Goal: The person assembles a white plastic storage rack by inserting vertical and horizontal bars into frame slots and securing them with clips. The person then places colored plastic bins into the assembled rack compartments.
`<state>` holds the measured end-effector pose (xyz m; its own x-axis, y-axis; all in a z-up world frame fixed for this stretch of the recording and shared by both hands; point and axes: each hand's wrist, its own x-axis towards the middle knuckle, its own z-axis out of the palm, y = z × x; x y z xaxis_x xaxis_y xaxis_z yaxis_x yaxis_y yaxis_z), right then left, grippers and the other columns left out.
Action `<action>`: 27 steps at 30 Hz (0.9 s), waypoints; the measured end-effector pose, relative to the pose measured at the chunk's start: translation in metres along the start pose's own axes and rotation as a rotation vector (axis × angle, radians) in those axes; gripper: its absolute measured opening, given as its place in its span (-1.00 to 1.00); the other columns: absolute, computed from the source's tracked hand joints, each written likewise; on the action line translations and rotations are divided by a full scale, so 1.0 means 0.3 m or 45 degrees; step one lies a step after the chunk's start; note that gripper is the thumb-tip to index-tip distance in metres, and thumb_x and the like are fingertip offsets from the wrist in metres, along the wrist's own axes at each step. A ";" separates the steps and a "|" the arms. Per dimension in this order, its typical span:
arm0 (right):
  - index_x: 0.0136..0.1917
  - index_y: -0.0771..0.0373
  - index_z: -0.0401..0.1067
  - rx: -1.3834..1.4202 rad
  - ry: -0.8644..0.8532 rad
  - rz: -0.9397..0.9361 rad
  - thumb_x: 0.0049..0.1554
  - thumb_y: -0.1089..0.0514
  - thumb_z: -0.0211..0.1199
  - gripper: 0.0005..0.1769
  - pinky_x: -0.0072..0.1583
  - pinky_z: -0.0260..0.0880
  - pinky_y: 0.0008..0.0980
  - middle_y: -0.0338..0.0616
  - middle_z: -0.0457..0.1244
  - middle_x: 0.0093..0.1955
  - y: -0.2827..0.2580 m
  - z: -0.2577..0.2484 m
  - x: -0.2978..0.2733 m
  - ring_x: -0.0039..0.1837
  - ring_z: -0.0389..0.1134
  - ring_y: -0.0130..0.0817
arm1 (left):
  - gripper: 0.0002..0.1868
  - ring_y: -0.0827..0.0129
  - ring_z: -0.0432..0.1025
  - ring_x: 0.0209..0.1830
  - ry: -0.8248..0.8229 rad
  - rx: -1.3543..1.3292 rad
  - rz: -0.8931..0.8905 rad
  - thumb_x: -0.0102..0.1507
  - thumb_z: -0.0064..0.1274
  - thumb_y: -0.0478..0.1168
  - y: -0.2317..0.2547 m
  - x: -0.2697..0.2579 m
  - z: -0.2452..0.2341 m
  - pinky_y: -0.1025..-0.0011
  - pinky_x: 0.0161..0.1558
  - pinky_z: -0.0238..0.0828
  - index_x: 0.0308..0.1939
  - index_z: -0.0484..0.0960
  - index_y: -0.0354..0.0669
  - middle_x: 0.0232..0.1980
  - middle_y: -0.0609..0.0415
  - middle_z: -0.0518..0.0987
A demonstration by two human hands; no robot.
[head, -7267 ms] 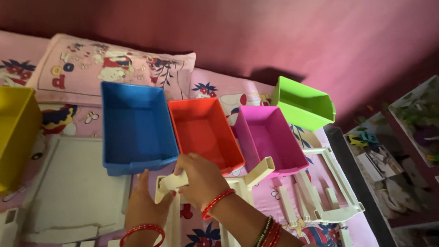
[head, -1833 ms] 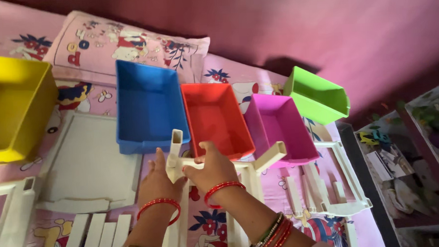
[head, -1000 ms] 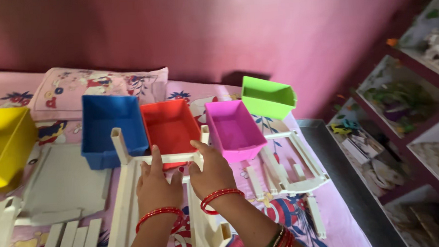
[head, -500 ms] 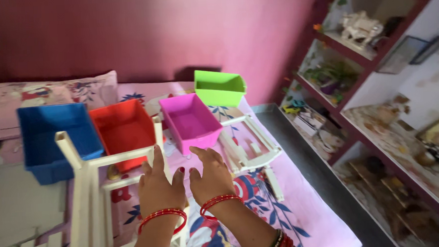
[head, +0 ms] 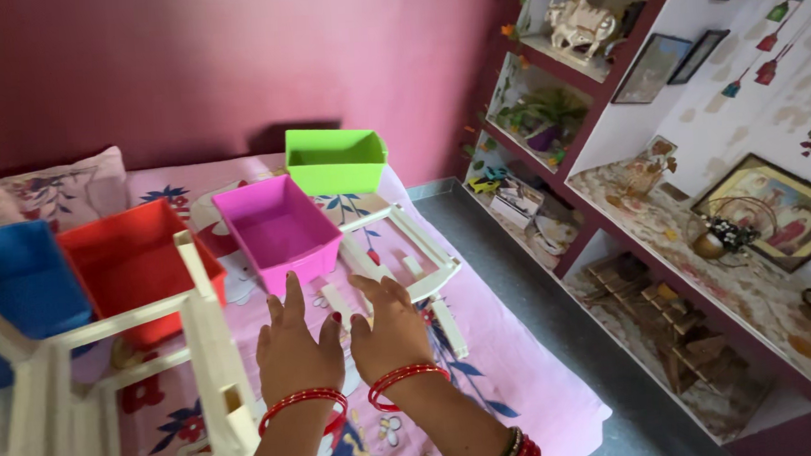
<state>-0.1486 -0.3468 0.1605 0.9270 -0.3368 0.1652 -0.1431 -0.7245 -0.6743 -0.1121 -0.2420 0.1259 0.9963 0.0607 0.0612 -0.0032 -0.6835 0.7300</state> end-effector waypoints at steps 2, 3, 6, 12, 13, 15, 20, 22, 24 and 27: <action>0.42 -0.06 0.33 -0.006 -0.017 0.022 0.11 0.18 0.19 -0.41 0.45 0.15 -0.06 0.16 0.04 0.54 0.036 -0.027 0.012 0.51 0.12 0.12 | -0.09 -0.30 0.04 0.52 -0.004 -0.022 -0.019 0.23 0.13 0.05 0.034 0.005 0.037 0.02 0.45 0.03 0.58 -0.03 0.40 0.61 -0.08 0.07; 0.41 -0.08 0.34 -0.007 -0.031 0.026 0.10 0.19 0.19 -0.40 0.44 0.16 -0.06 0.15 0.04 0.54 0.053 -0.038 0.023 0.51 0.13 0.13 | -0.09 -0.30 0.05 0.52 -0.020 -0.018 -0.047 0.22 0.13 0.05 0.050 0.008 0.058 0.03 0.43 0.06 0.57 -0.03 0.41 0.61 -0.06 0.07; 0.41 -0.05 0.35 -0.010 -0.018 -0.058 0.09 0.22 0.20 -0.40 0.45 0.17 -0.06 0.21 0.07 0.52 0.112 -0.069 0.074 0.49 0.16 0.15 | -0.08 -0.30 0.07 0.51 0.003 0.014 -0.033 0.22 0.12 0.04 0.089 0.015 0.134 0.06 0.42 0.08 0.58 -0.03 0.38 0.60 -0.10 0.09; 0.41 0.01 0.36 -0.013 -0.021 -0.136 0.09 0.22 0.22 -0.40 0.44 0.17 -0.04 0.29 0.08 0.49 0.244 -0.121 0.151 0.49 0.14 0.19 | -0.06 -0.26 0.18 0.46 0.181 0.064 0.133 0.22 0.14 0.02 0.129 0.041 0.281 0.06 0.49 -0.01 0.61 0.01 0.16 0.54 -0.37 0.13; 0.41 0.00 0.35 -0.020 -0.044 -0.109 0.09 0.22 0.22 -0.40 0.43 0.16 -0.03 0.28 0.07 0.50 0.260 -0.130 0.158 0.49 0.12 0.19 | -0.07 -0.26 0.18 0.47 0.160 0.084 0.088 0.22 0.15 0.03 0.132 0.036 0.298 0.08 0.49 0.01 0.61 0.03 0.20 0.55 -0.32 0.14; 0.42 -0.01 0.34 -0.006 -0.072 -0.085 0.11 0.21 0.20 -0.41 0.43 0.17 -0.04 0.26 0.09 0.49 0.288 -0.146 0.173 0.49 0.14 0.18 | -0.06 -0.22 0.17 0.47 0.115 0.115 0.064 0.20 0.16 0.05 0.145 0.024 0.329 0.09 0.49 -0.01 0.59 0.03 0.22 0.56 -0.27 0.13; 0.42 -0.07 0.34 0.028 -0.165 0.080 0.12 0.20 0.19 -0.42 0.42 0.20 -0.06 0.21 0.05 0.52 0.349 -0.160 0.194 0.49 0.12 0.18 | 0.00 -0.20 0.10 0.50 -0.065 0.274 -0.041 0.14 0.21 0.11 0.198 0.023 0.359 0.10 0.50 0.01 0.58 0.00 0.37 0.61 -0.08 0.06; 0.43 -0.05 0.33 0.014 -0.159 0.071 0.14 0.21 0.16 -0.42 0.41 0.23 -0.06 0.24 0.07 0.50 0.390 -0.152 0.194 0.49 0.14 0.20 | -0.03 -0.26 -0.01 0.54 -0.138 0.229 -0.125 0.17 0.19 0.10 0.214 0.026 0.379 0.02 0.42 0.12 0.57 -0.02 0.46 0.63 0.03 0.03; 0.42 -0.03 0.37 0.009 -0.093 0.036 0.14 0.23 0.15 -0.43 0.43 0.22 -0.04 0.27 0.12 0.47 0.429 -0.152 0.193 0.49 0.17 0.20 | -0.04 -0.25 -0.06 0.58 -0.212 0.239 -0.167 0.18 0.18 0.11 0.232 0.015 0.401 -0.06 0.36 0.21 0.57 -0.04 0.55 0.65 0.11 0.01; 0.42 -0.07 0.35 -0.027 -0.109 0.136 0.13 0.23 0.14 -0.41 0.42 0.22 -0.05 0.23 0.09 0.49 0.466 -0.159 0.205 0.46 0.17 0.19 | -0.02 -0.13 -0.09 0.63 -0.269 0.301 -0.173 0.18 0.16 0.16 0.274 0.044 0.430 -0.21 0.31 0.29 0.57 -0.08 0.63 0.67 0.17 -0.04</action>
<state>-0.1282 -0.4974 0.1108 0.9322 -0.3606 0.0305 -0.2490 -0.7003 -0.6690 -0.0880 -0.3911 0.0989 0.9821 0.0280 -0.1863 0.1265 -0.8308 0.5420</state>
